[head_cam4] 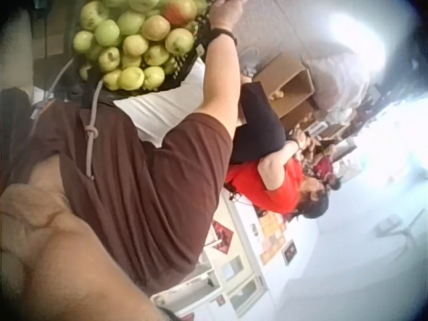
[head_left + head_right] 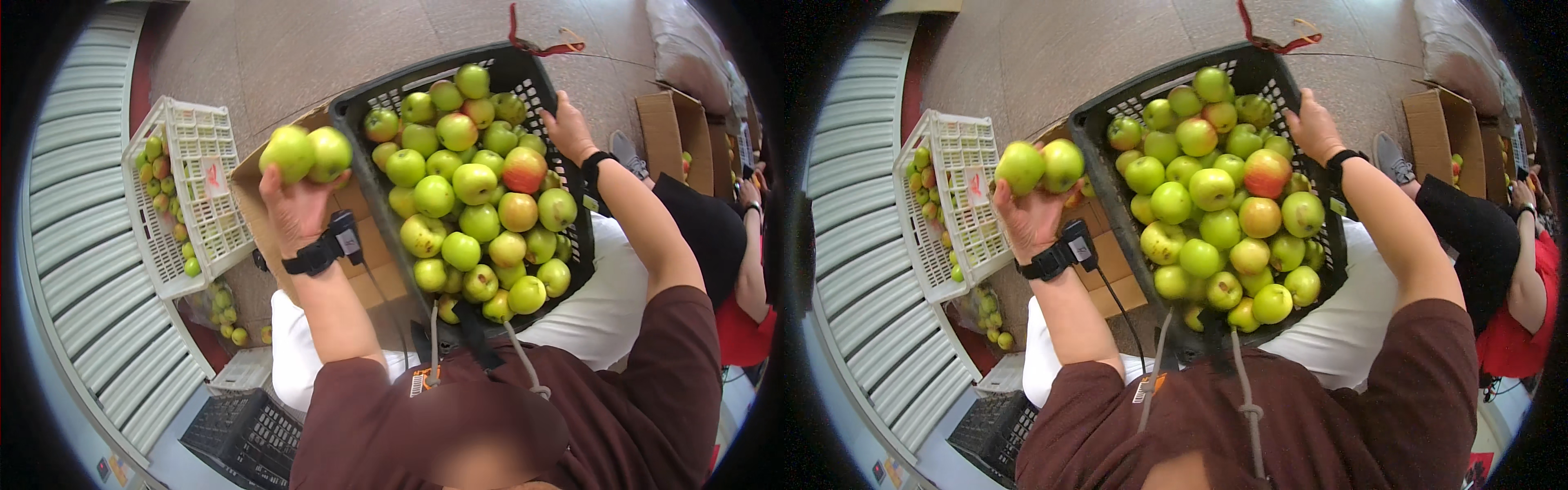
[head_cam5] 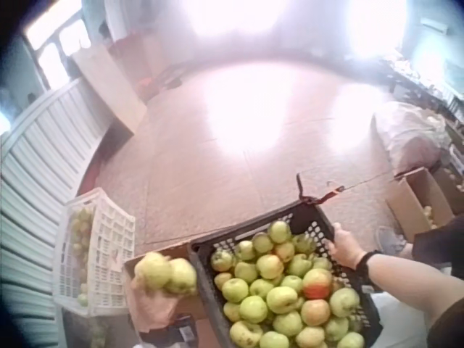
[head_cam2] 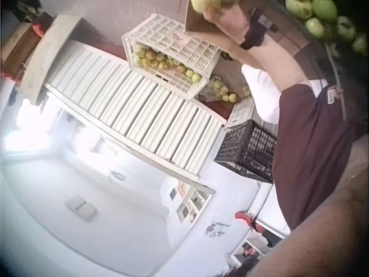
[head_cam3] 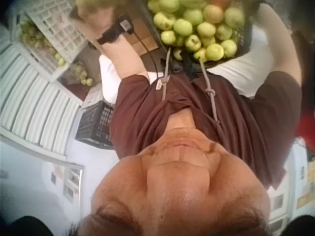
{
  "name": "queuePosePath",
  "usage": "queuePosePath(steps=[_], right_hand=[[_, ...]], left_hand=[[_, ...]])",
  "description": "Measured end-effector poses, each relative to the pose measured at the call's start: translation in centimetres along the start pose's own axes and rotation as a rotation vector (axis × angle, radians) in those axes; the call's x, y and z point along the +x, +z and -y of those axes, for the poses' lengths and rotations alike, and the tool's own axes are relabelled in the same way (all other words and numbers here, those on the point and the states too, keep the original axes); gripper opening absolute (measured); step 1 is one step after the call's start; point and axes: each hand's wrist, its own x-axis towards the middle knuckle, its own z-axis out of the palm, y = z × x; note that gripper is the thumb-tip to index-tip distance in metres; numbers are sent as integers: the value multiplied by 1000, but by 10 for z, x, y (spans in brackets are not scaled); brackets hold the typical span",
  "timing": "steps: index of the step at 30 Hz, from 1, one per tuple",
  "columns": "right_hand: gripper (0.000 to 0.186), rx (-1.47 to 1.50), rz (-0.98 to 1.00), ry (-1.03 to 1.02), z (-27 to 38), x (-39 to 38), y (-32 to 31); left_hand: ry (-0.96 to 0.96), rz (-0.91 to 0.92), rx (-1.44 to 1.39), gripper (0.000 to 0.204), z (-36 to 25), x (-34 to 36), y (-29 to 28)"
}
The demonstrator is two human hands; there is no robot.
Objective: The person sorts apples by hand, moving them between a cardboard box and a plastic crate while inspecting them. The person then sets aside the empty cardboard box and continues sorting apples from the plastic crate into a new cardboard box.
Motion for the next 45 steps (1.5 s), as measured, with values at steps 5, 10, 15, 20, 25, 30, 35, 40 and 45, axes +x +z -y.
queuePosePath(steps=[5,10,15,20,25,30,35,40,45], right_hand=[[36,-8,18,10,0,-1,-2],[35,27,39,22,8,1,0],[35,56,61,41,2,1,-5],[35,54,55,26,9,1,-6],[35,44,47,27,4,-1,-6],[34,42,41,-4,13,1,-1],[34,78,-2,-30,-5,1,6],[36,85,21,-6,5,-2,-2],[39,64,9,-13,2,2,8]], left_hand=[[-480,310,155,39,75,32,112],[-644,208,464,47,148,48,153],[-544,173,649,55,147,59,162],[-73,242,1329,56,154,86,158],[-63,289,1758,60,164,80,183],[184,337,1522,49,153,84,154],[-75,314,777,28,91,63,113],[99,-344,625,25,22,62,-32],[36,-389,1124,31,15,58,-168]])
